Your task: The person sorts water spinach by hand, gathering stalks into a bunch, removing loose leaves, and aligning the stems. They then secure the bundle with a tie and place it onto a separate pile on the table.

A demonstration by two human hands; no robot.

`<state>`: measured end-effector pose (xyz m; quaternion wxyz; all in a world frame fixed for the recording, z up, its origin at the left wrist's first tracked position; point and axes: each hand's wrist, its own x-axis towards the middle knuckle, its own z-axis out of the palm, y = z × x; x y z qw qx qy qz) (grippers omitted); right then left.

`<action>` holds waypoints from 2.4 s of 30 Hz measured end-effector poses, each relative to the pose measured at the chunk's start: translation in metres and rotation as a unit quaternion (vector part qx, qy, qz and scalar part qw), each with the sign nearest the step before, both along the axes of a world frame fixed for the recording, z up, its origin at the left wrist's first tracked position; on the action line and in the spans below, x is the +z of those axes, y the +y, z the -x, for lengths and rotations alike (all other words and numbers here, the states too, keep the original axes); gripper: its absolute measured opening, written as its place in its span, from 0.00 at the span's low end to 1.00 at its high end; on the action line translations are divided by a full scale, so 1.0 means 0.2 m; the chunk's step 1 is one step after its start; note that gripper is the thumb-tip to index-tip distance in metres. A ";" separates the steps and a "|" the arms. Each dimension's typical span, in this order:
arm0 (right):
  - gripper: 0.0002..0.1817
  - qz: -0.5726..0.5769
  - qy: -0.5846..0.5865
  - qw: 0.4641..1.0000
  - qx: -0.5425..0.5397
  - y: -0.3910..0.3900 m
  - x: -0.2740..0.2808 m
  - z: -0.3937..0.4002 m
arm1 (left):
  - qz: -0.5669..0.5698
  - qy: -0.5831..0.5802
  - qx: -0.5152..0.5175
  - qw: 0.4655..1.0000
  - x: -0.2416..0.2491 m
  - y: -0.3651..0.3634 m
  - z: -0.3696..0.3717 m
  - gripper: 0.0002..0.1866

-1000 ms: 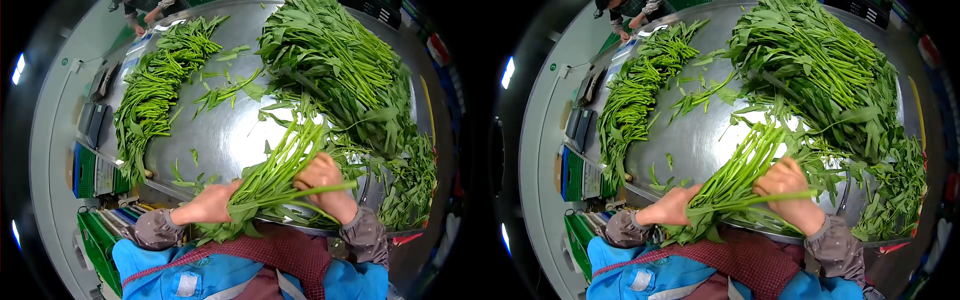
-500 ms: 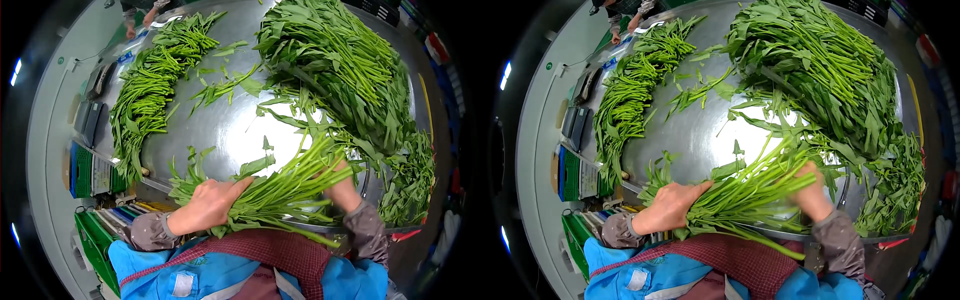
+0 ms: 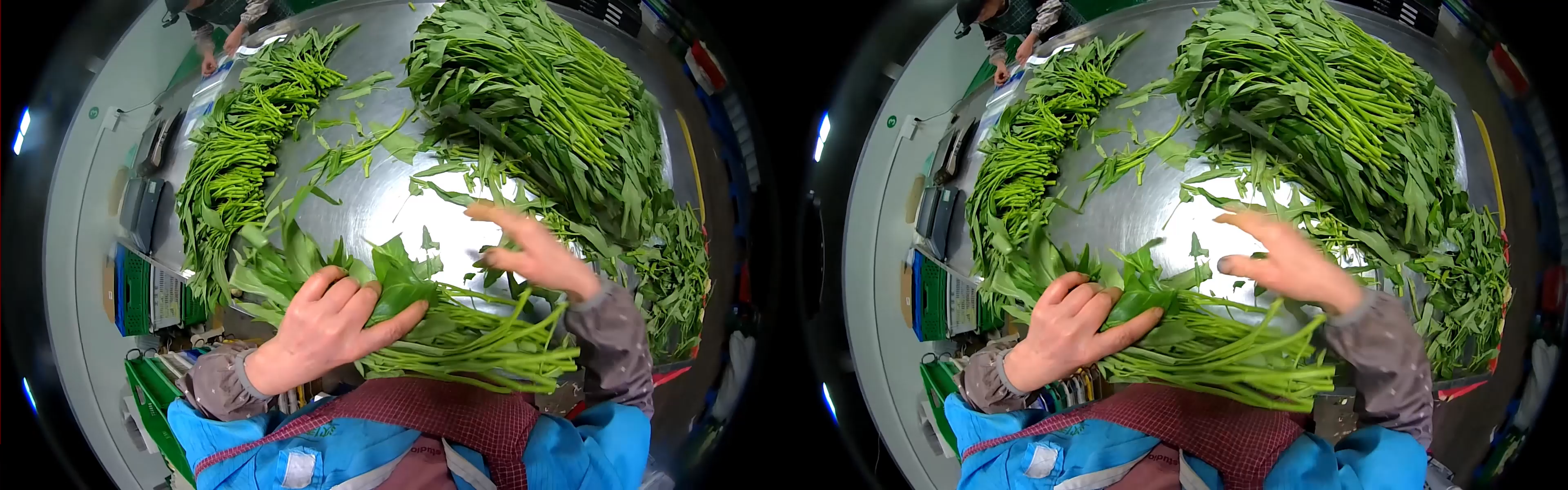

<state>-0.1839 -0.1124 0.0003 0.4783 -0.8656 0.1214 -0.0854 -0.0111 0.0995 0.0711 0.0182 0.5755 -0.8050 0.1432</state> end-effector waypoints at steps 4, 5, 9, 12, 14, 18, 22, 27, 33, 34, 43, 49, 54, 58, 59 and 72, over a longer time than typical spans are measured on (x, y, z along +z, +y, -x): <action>0.33 -0.464 0.187 0.834 0.234 0.14 -0.16 0.02 | 0.048 -0.026 0.014 0.998 0.03 -0.01 -0.07 0.23; 0.36 -0.639 0.189 0.719 0.198 0.17 -0.06 0.08 | 0.039 -0.037 0.015 0.998 0.03 -0.01 -0.10 0.24; 0.53 -0.449 0.177 0.848 0.218 0.23 -0.11 0.10 | 0.005 -0.069 0.031 0.997 -0.02 -0.06 -0.19 0.25; 0.53 -0.218 0.200 0.928 0.226 0.38 -0.14 0.07 | -0.063 0.028 -0.054 0.996 -0.09 -0.14 -0.21 0.24; 0.52 -0.310 0.188 0.912 0.194 0.42 -0.28 0.05 | -0.095 0.019 -0.056 0.994 -0.14 -0.20 -0.23 0.24; 0.45 -0.585 0.117 0.795 0.107 0.55 -0.41 0.03 | 0.010 0.019 -0.052 0.998 -0.33 -0.34 -0.32 0.36; 0.38 -0.811 0.057 0.582 0.018 0.61 -0.58 0.05 | 0.053 -0.035 0.111 0.992 -0.36 -0.28 -0.45 0.46; 0.35 -0.768 0.052 0.639 -0.009 0.57 -0.57 0.07 | -0.014 0.025 0.356 0.934 -0.50 0.03 -0.48 0.41; 0.36 -0.752 0.080 0.654 -0.015 0.57 -0.59 0.10 | -0.147 0.396 0.353 0.835 -0.91 0.28 -0.09 0.22; 0.37 -0.738 0.099 0.667 -0.021 0.57 -0.59 0.10 | -0.118 0.394 0.363 0.836 -0.92 0.27 -0.01 0.21; 0.21 -0.677 0.155 0.714 -0.090 0.56 -0.50 0.07 | -0.146 0.616 0.388 0.669 -0.99 0.25 0.11 0.22; 0.22 -0.604 0.139 0.778 -0.103 0.60 -0.45 0.04 | -0.232 0.891 0.325 0.216 -0.79 0.17 0.22 0.35; 0.17 -0.265 0.114 0.957 -0.028 0.59 -0.32 0.02 | -0.132 0.860 0.281 0.405 -0.73 0.06 0.26 0.28; 0.16 -0.418 0.078 0.889 -0.169 0.55 -0.25 0.04 | 0.008 0.884 0.264 0.386 -0.70 0.07 0.25 0.23; 0.16 -0.504 0.036 0.831 -0.232 0.57 -0.33 0.05 | 0.004 0.884 0.264 0.387 -0.74 0.08 0.24 0.23; 0.09 -0.436 0.104 0.859 -0.247 0.59 -0.51 0.10 | -0.177 0.918 0.263 0.238 -0.85 0.05 0.31 0.22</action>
